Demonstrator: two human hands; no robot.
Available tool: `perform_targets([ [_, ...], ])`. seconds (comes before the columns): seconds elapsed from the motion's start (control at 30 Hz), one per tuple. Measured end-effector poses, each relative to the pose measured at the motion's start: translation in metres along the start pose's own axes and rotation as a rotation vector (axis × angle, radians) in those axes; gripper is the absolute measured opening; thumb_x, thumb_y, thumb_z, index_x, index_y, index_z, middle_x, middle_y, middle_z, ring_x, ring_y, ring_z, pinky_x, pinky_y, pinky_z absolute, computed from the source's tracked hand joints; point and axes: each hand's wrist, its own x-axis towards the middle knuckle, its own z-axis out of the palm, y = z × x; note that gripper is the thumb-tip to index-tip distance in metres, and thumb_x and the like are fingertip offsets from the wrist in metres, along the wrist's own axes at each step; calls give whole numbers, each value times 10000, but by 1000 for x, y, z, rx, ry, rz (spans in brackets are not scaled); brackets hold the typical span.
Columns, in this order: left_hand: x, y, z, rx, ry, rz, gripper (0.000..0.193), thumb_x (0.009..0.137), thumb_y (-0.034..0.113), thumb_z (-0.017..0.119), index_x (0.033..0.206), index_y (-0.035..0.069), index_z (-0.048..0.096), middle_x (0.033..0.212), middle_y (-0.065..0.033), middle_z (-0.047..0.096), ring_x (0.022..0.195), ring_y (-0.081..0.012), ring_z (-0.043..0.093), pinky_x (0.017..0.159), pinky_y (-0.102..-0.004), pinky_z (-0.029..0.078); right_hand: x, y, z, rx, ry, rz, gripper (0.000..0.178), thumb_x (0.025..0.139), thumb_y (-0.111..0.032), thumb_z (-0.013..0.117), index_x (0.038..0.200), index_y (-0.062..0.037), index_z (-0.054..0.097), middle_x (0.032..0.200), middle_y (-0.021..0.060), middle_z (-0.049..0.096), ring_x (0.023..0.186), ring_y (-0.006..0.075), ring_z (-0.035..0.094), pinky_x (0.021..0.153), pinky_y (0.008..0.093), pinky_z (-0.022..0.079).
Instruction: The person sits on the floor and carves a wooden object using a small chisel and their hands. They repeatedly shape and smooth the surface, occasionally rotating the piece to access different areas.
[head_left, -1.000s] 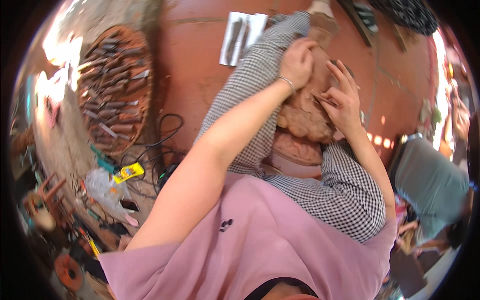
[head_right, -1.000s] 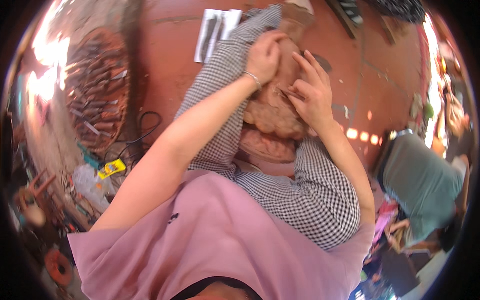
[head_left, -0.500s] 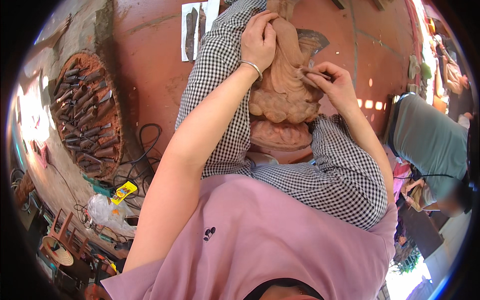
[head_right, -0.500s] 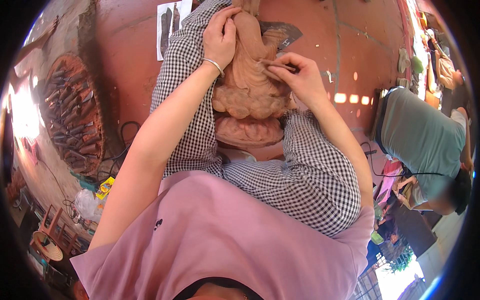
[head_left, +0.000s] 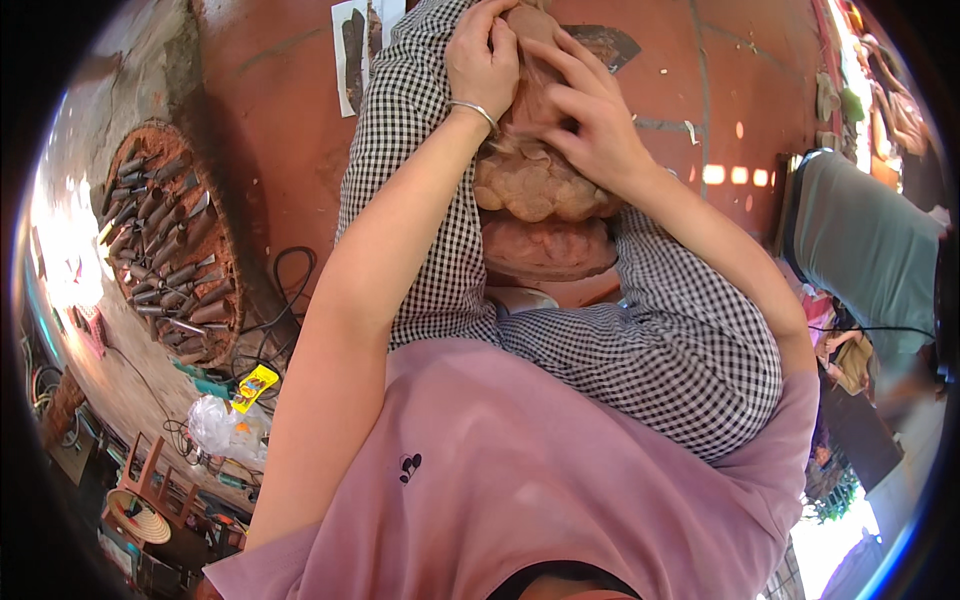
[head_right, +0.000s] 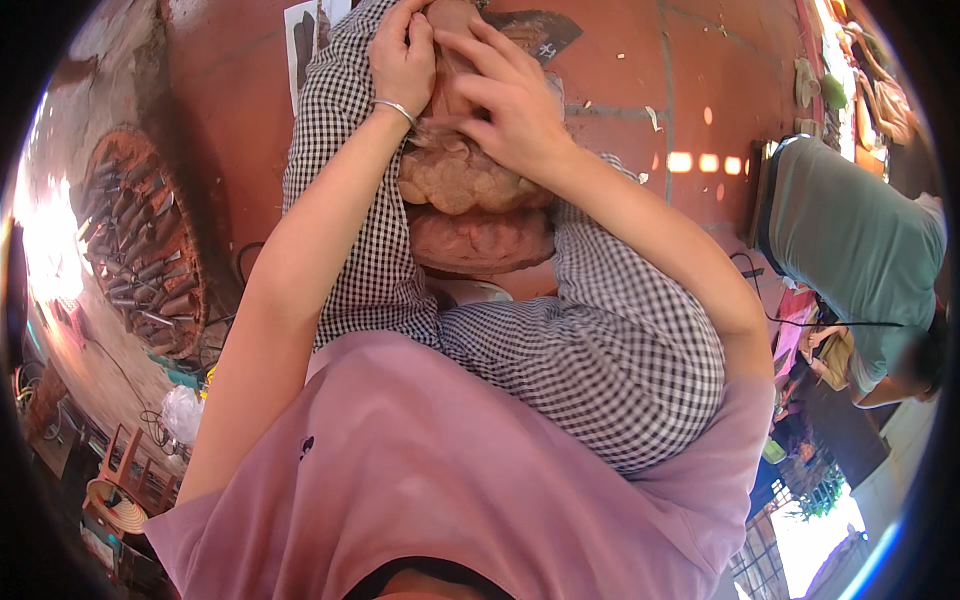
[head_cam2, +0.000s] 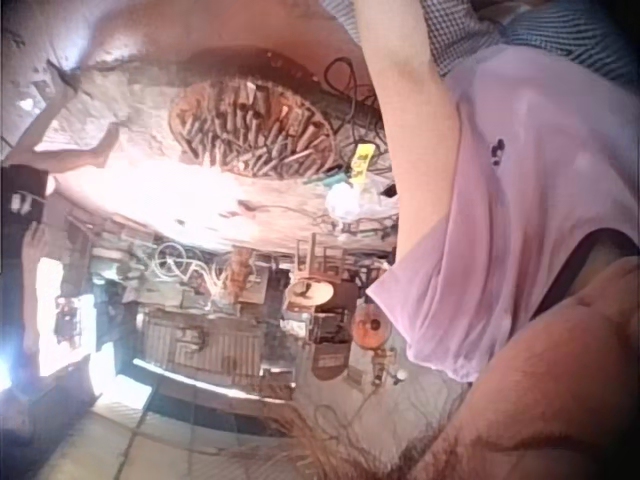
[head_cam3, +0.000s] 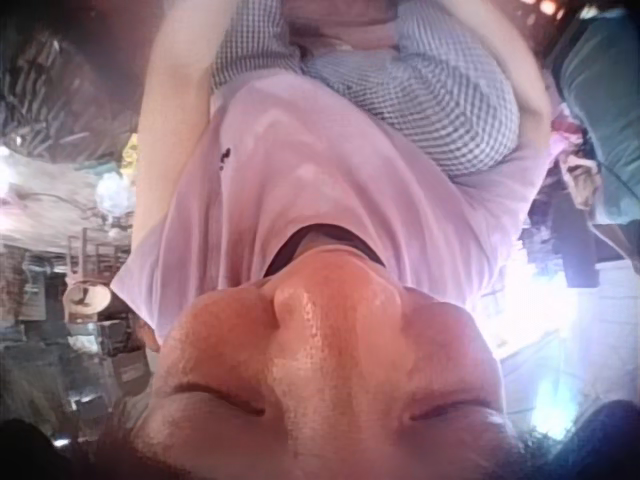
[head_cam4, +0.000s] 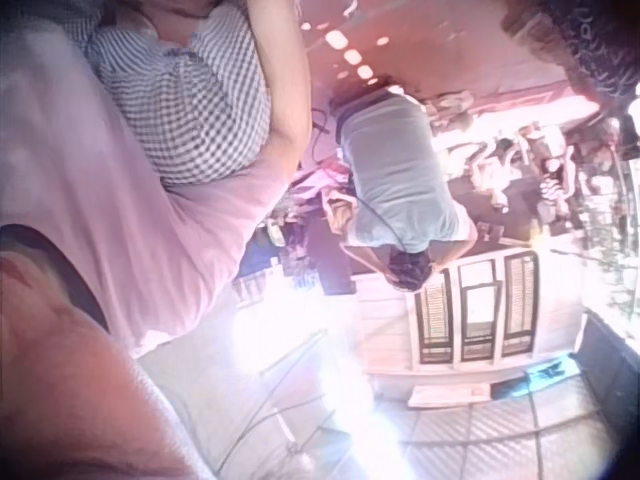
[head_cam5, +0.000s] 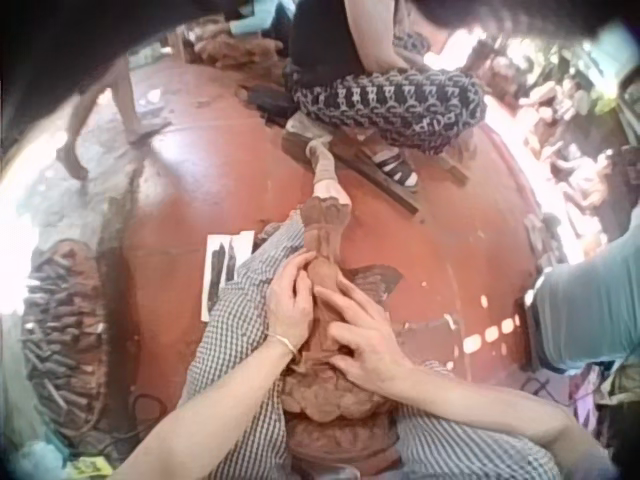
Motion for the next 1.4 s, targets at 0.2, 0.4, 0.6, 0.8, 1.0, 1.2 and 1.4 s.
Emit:
perform_targets([
  [0.2, -1, -16, 4, 43, 112, 119, 264, 908, 63, 505, 1104, 9, 673, 1165, -196, 666, 1089, -365, 635, 960, -406, 506, -9, 10, -16, 170, -58, 8, 316, 696, -148, 825, 694, -38, 529, 1515, 141, 452, 1437, 414, 349, 1122, 523, 339],
  [0.4, -3, -14, 7, 9, 81, 65, 280, 907, 68, 503, 1130, 18, 665, 1162, -189, 665, 1077, -359, 637, 956, -411, 506, 7, -3, -2, 32, -26, -12, 262, 677, -113, 794, 705, -53, 540, 1487, 126, 482, 1427, 395, 367, 1098, 514, 353],
  [0.6, -4, -12, 7, 5, 89, 72, 281, 912, 74, 499, 1133, 14, 662, 1207, -198, 642, 1103, -375, 618, 963, -420, 499, -9, -3, -21, 41, -99, 44, 255, 671, -99, 767, 675, -44, 518, 1462, 109, 507, 1423, 383, 373, 1104, 513, 340],
  [0.8, 3, -5, 2, 11, 33, 21, 295, 939, 52, 468, 1173, 1, 640, 1222, -210, 635, 1137, -384, 606, 987, -416, 481, 18, -8, -2, -63, -35, -31, 269, 658, -86, 767, 699, -37, 506, 1449, 117, 517, 1421, 373, 378, 1111, 529, 334],
  [1.0, -5, -12, 7, -27, 110, 50, 271, 909, 74, 512, 1125, 24, 667, 1204, -191, 640, 1090, -372, 620, 952, -414, 502, -9, -11, -28, -34, -114, 34, 259, 662, -74, 762, 707, -32, 511, 1449, 130, 513, 1414, 372, 386, 1118, 533, 332],
  [1.2, 0, -7, 2, 7, 19, 25, 311, 928, 46, 470, 1188, 3, 636, 1229, -211, 629, 1136, -387, 601, 992, -418, 478, 24, -10, -1, -136, -7, -62, 248, 686, -133, 765, 696, -36, 537, 1417, 108, 548, 1378, 349, 438, 1084, 510, 382],
  [1.4, -4, -8, 6, -32, 92, 26, 278, 907, 67, 502, 1128, 13, 662, 1203, -196, 641, 1098, -374, 619, 959, -419, 499, -8, -12, -31, -79, -134, 47, 256, 691, -116, 771, 688, -36, 527, 1409, 107, 553, 1383, 347, 432, 1089, 514, 372],
])
